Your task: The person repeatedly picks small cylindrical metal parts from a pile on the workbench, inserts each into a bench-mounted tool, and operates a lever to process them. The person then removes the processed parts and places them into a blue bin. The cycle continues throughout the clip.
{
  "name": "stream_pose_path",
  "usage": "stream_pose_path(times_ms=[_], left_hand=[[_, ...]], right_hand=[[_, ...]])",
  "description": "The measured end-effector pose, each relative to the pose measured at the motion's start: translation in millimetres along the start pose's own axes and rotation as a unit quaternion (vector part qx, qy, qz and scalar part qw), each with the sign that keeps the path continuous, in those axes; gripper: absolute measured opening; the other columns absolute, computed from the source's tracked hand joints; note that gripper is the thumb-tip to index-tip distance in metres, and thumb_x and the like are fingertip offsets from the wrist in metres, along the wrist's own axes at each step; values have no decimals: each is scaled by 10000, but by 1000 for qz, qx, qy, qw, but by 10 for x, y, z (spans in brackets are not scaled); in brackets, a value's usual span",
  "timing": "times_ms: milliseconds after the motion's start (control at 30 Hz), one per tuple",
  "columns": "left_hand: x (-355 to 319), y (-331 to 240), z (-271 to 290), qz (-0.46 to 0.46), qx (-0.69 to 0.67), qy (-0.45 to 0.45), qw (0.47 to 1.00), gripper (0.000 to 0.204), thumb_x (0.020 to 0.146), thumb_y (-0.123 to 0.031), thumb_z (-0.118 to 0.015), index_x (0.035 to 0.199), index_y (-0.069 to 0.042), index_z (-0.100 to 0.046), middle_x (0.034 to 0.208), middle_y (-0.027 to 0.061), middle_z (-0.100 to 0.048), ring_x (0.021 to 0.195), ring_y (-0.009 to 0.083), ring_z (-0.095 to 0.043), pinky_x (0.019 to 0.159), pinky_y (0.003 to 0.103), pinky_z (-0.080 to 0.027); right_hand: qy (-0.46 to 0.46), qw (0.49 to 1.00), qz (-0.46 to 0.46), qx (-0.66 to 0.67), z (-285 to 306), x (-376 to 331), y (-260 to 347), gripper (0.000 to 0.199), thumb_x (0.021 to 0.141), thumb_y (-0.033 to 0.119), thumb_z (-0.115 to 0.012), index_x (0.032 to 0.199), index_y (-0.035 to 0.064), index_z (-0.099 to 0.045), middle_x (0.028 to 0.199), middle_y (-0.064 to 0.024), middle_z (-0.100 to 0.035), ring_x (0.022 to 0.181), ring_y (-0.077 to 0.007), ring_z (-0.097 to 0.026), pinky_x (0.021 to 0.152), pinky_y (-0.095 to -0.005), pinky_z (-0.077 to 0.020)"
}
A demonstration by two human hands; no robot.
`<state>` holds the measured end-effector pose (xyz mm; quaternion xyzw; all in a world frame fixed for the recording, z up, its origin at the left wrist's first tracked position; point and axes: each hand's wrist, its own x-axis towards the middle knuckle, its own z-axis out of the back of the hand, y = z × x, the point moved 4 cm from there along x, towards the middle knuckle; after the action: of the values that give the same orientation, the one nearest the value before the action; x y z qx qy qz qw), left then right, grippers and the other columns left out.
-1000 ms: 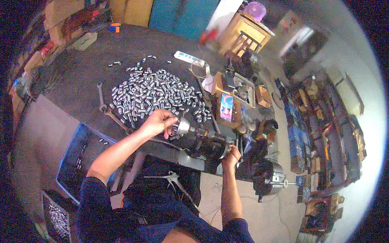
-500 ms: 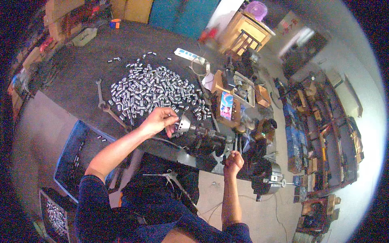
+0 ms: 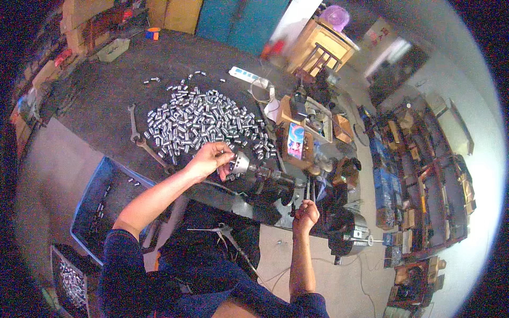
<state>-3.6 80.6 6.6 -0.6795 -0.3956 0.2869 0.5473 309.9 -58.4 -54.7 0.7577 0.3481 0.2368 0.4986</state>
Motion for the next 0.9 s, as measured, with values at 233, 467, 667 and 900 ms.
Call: stream_pose_path(times_ms=[233,467,667,900], left_hand=[[-41,-54,-6,-3,11,-14,1000,140,830,-105,-509,802,31,-519,571,76,-537,426,133,-524,358,232,-422],[-23,-41,-15,5,15,-17,1000,119,827,-94,-508,796,20,-519,574,64,-527,432,121,-517,364,231,-419],[0,-3,-7,-15,20,11,1000,78,826,-72,-504,820,6,-503,607,65,-538,460,122,-525,413,237,-437],[3,-28,-26,-46,28,13,998,139,846,-130,-491,792,-3,-502,580,45,-526,497,107,-532,446,239,-442]], right_hand=[[-69,996,-45,-21,-21,205,-231,143,774,141,-488,674,46,-525,486,27,-419,367,-61,-350,335,-197,-248],[-39,999,-20,-24,0,134,-222,157,804,175,-461,726,45,-504,553,37,-405,435,-49,-334,383,-187,-241],[23,999,23,7,-117,-52,202,163,803,119,-423,742,3,-519,506,31,-377,385,-45,-271,347,-189,-228],[51,997,59,-21,-389,200,598,212,811,199,-440,715,24,-514,495,40,-341,384,-48,-277,330,-195,-208]])
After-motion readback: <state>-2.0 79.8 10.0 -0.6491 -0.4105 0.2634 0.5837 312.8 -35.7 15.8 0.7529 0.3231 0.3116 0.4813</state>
